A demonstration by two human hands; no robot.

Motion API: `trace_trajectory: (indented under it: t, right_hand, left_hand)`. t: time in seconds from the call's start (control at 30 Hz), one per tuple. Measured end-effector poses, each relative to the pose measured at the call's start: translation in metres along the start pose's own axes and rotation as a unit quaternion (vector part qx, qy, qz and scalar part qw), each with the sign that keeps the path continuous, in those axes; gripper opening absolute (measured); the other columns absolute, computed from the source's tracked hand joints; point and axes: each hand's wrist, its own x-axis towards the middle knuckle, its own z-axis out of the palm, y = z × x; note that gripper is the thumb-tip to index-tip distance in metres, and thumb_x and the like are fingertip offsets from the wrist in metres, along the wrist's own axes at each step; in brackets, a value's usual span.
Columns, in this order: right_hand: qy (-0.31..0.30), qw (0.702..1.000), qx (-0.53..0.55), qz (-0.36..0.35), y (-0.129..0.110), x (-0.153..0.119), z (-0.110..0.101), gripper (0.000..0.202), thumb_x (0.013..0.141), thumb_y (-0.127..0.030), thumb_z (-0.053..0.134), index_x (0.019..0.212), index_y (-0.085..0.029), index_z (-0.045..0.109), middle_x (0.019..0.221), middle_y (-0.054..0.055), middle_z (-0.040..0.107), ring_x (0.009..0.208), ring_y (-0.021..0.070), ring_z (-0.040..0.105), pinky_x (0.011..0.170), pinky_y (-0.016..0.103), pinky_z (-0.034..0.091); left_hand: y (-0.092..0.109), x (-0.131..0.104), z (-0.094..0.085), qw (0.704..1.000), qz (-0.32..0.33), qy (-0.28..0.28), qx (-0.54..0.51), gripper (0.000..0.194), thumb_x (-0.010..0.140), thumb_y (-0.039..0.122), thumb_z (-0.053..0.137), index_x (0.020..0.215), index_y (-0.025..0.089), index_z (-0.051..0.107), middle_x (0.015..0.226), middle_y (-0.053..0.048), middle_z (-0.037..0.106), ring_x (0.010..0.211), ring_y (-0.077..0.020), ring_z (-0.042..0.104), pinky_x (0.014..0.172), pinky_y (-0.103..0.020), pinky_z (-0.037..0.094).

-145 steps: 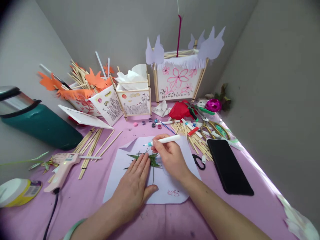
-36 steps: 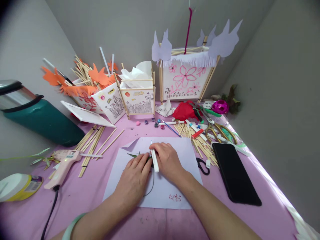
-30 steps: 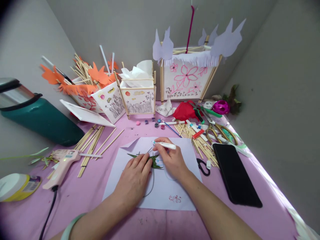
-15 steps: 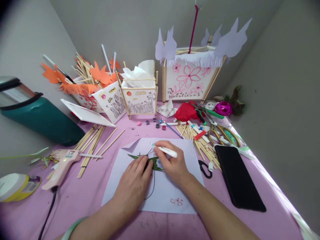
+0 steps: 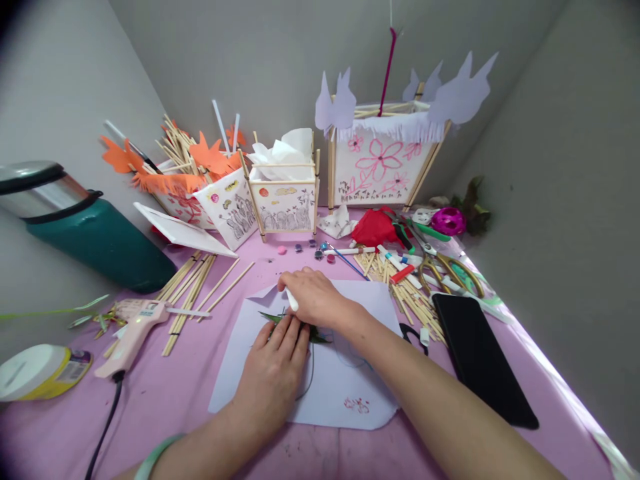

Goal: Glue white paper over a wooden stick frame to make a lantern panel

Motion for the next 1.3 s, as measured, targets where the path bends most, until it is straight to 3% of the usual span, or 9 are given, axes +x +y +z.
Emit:
trace_trajectory:
  t: [0.17, 0.57, 0.83, 1.03, 1.2, 1.3]
  right_hand:
    - [0.012, 1.000, -0.015, 0.015, 0.000, 0.002, 0.004, 0.034, 0.069, -0.019, 0.075, 0.099, -0.021, 0.060, 0.096, 0.007, 0.065, 0.093, 0.0245, 0.055, 0.076, 0.034, 0.038]
    - [0.133, 0.984, 0.024, 0.119, 0.006, -0.018, 0.030, 0.034, 0.073, -0.021, 0.071, 0.103, -0.020, 0.055, 0.100, 0.007, 0.062, 0.095, 0.0242, 0.051, 0.082, 0.037, 0.038]
    - [0.156, 0.977, 0.072, 0.129, 0.010, -0.015, 0.034, 0.030, 0.072, -0.021, 0.071, 0.098, -0.021, 0.057, 0.096, 0.004, 0.063, 0.092, 0.0230, 0.052, 0.080, 0.036, 0.039]
    - [0.189, 0.963, 0.132, 0.142, 0.017, -0.023, 0.022, 0.024, 0.079, -0.018, 0.063, 0.102, -0.020, 0.056, 0.094, 0.002, 0.065, 0.088, 0.0187, 0.057, 0.078, 0.031, 0.043]
    - [0.211, 0.952, 0.197, 0.096, 0.018, -0.042, 0.015, 0.018, 0.084, -0.017, 0.055, 0.101, -0.022, 0.058, 0.092, 0.002, 0.063, 0.085, 0.0176, 0.059, 0.075, 0.031, 0.044]
    - [0.212, 0.963, 0.162, 0.043, 0.017, -0.046, 0.017, 0.020, 0.084, -0.015, 0.054, 0.103, -0.022, 0.058, 0.095, 0.004, 0.063, 0.089, 0.0189, 0.057, 0.078, 0.032, 0.043]
  left_hand:
    - [-0.001, 0.000, 0.001, 1.000, -0.001, 0.002, -0.001, 0.034, 0.086, 0.013, 0.046, 0.114, 0.007, 0.064, 0.119, -0.018, 0.065, 0.115, -0.0306, 0.058, 0.092, -0.044, 0.048]
    - [-0.001, 0.004, -0.005, 0.997, -0.036, -0.047, -0.048, 0.037, 0.081, 0.010, 0.051, 0.117, 0.008, 0.059, 0.123, -0.018, 0.061, 0.112, -0.0298, 0.058, 0.090, -0.042, 0.047]
    - [-0.001, 0.004, -0.003, 0.996, -0.044, -0.063, -0.050, 0.033, 0.084, 0.012, 0.051, 0.116, 0.010, 0.059, 0.127, -0.018, 0.058, 0.113, -0.0309, 0.057, 0.090, -0.043, 0.046]
    - [-0.003, 0.006, -0.005, 0.993, -0.036, -0.102, -0.050, 0.033, 0.086, 0.015, 0.049, 0.118, 0.011, 0.057, 0.131, -0.018, 0.056, 0.113, -0.0312, 0.056, 0.090, -0.044, 0.046]
    - [-0.003, 0.004, -0.006, 0.993, -0.026, -0.104, -0.051, 0.035, 0.088, 0.018, 0.047, 0.122, 0.011, 0.054, 0.133, -0.018, 0.054, 0.118, -0.0304, 0.053, 0.093, -0.045, 0.044]
    - [-0.002, 0.002, -0.003, 0.993, -0.027, -0.098, -0.059, 0.036, 0.089, 0.017, 0.046, 0.123, 0.011, 0.053, 0.134, -0.018, 0.053, 0.122, -0.0309, 0.051, 0.097, -0.046, 0.042]
